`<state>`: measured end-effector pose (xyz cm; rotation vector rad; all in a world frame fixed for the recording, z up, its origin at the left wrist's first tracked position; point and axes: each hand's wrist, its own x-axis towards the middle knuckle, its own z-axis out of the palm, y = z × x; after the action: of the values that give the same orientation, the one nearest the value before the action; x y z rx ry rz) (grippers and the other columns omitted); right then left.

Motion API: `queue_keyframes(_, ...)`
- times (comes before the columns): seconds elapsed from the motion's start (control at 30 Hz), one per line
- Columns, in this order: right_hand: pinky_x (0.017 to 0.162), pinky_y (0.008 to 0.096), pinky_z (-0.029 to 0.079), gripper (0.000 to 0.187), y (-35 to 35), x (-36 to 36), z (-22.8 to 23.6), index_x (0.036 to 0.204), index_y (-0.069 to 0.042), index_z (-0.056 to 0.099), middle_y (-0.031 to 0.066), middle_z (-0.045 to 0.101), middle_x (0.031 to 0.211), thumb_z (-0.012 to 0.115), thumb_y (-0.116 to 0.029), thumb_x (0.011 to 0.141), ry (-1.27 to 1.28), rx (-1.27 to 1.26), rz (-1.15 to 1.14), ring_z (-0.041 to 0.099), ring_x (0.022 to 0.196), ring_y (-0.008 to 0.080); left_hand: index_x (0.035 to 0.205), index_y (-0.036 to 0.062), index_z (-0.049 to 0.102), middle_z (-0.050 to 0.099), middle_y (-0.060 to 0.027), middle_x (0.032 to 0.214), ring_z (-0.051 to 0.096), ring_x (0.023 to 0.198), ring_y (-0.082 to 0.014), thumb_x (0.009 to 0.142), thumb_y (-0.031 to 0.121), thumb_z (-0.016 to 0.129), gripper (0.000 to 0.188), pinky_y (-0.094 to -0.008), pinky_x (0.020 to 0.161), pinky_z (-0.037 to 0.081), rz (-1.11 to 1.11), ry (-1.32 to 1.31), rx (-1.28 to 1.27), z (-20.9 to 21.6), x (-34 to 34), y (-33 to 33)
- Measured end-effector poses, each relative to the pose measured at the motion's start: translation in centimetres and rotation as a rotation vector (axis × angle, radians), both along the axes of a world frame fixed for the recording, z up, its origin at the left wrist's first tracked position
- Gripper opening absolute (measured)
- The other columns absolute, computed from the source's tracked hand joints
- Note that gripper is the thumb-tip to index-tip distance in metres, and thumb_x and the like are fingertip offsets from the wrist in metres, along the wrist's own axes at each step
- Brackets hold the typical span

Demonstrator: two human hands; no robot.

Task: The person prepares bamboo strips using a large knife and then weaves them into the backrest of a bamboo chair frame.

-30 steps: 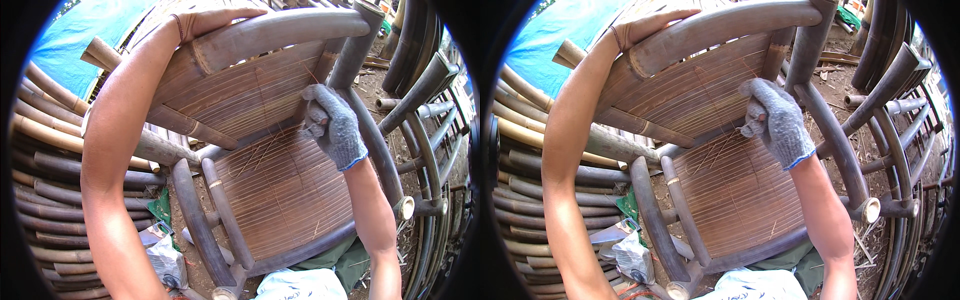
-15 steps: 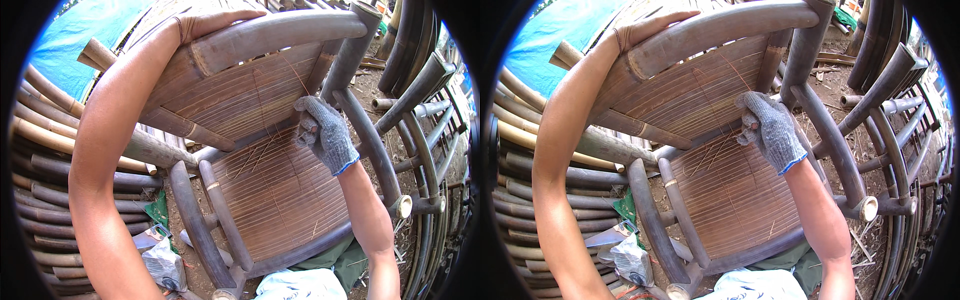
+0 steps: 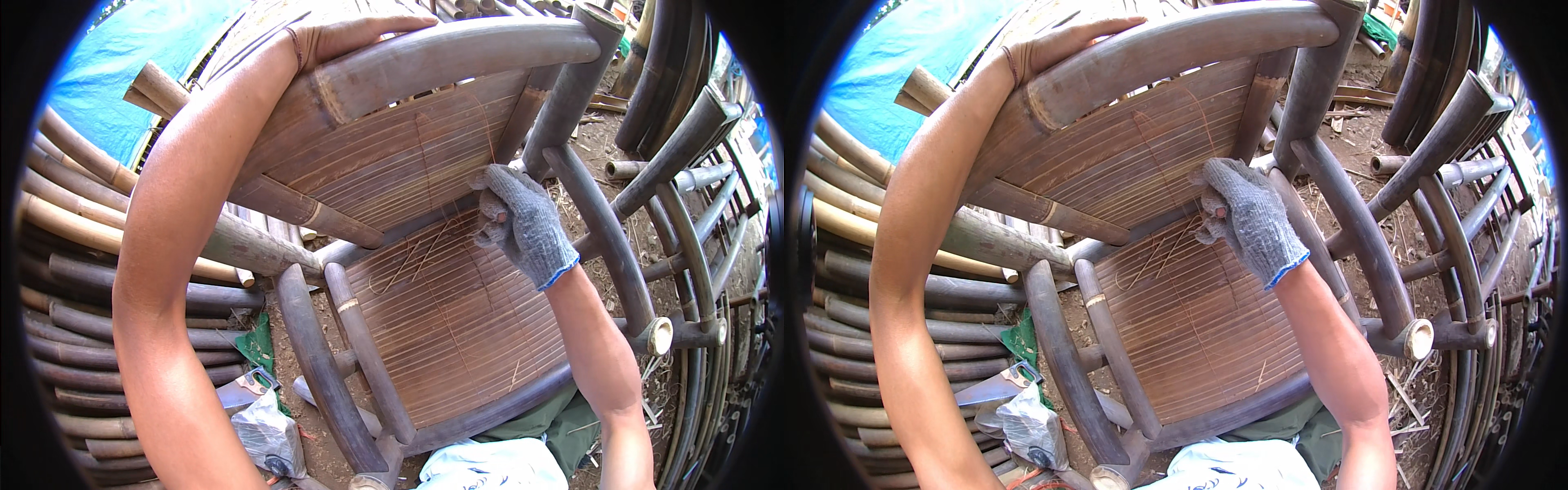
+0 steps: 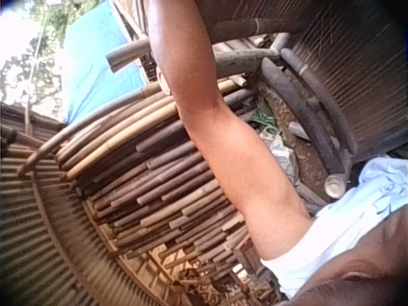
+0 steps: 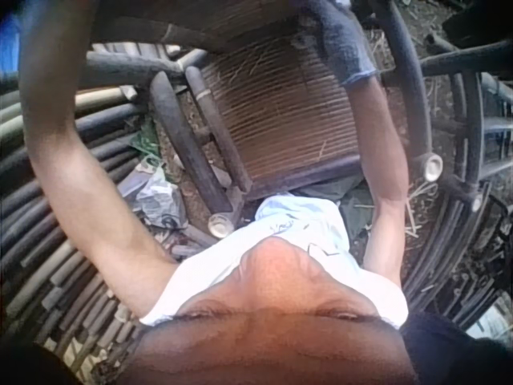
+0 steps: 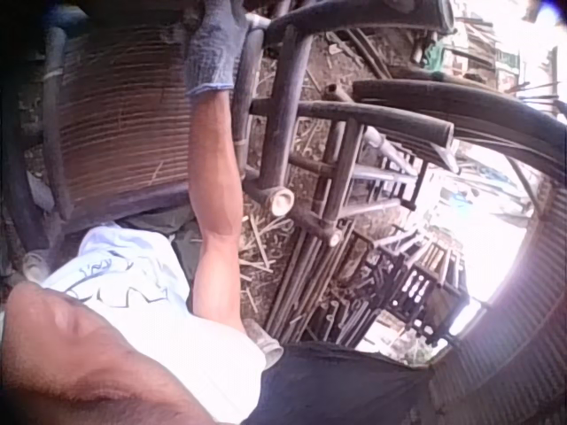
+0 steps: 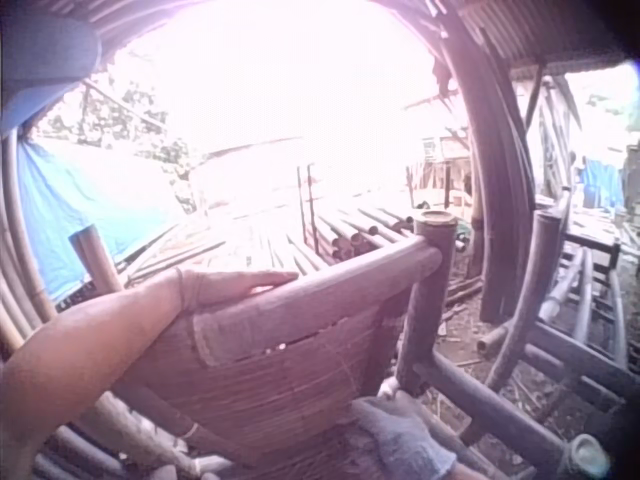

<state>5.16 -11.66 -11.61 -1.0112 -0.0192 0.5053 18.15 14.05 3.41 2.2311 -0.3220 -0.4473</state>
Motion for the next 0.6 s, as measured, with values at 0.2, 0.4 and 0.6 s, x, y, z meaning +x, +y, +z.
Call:
queue_keyframes(0.2,0.052,0.0296,0.044,0.025,0.8,-0.2,0.3,0.103,-0.004,0.064,-0.0054,0.044,0.062,0.06,-0.028,0.102,-0.014,-0.019,0.032,0.044,0.05,0.0092,0.151,0.0317,0.046,0.058,-0.0182,0.14,0.071,0.104,-0.0142,0.099,0.058,0.049,0.059,-0.0261,0.079,0.061,-0.016,0.116,-0.063,0.0,1.3,0.8)
queue_keyframes(0.4,0.055,0.0295,0.049,0.027,0.8,-0.4,0.4,0.103,-0.004,0.064,-0.0056,0.045,0.062,0.06,-0.031,0.102,-0.02,-0.072,0.056,0.047,0.051,0.0094,0.152,0.0317,0.045,0.057,-0.0182,0.14,0.072,0.1,-0.0156,0.101,0.058,0.044,0.057,-0.0269,0.082,0.061,-0.024,0.027,-0.043,-0.9,1.8,1.1)
queue_keyframes(0.6,0.05,0.0291,0.043,0.026,1.1,-0.3,-0.2,0.102,-0.003,0.064,-0.0044,0.044,0.06,0.061,-0.029,0.101,-0.011,-0.091,0.03,0.046,0.049,0.0098,0.154,0.033,0.04,0.057,-0.0185,0.14,0.073,0.1,-0.017,0.102,0.057,0.04,0.057,-0.0294,0.085,0.062,-0.103,-0.025,-0.063,-1.2,1.8,1.3)
